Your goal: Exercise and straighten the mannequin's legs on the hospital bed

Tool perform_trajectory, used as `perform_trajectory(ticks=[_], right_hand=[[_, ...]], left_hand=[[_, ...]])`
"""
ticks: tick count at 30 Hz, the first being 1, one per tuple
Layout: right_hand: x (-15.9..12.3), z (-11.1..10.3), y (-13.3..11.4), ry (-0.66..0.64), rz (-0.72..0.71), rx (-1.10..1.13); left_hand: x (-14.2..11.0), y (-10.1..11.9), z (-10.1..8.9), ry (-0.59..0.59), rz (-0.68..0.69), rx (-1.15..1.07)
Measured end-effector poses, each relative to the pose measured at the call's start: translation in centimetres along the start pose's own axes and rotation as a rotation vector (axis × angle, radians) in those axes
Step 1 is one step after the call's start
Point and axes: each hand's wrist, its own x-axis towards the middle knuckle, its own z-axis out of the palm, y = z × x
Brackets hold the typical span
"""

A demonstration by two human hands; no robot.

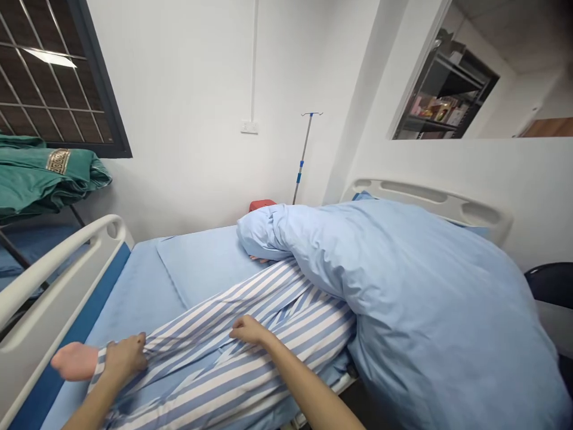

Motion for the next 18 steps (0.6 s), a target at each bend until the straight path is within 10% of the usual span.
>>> perform_trajectory(ticks=[10, 18], right_hand=[[2.8, 1.9, -2.8, 0.022, -0.041, 0.740], [0.7, -7.5, -9.2, 0.033, -0.288, 0.993]], left_hand=[[-3.0, -0.3, -12.9, 0.065, 0.047, 0.134], [-1.8, 5.5, -11.2, 0.054, -0.114, -0.304]])
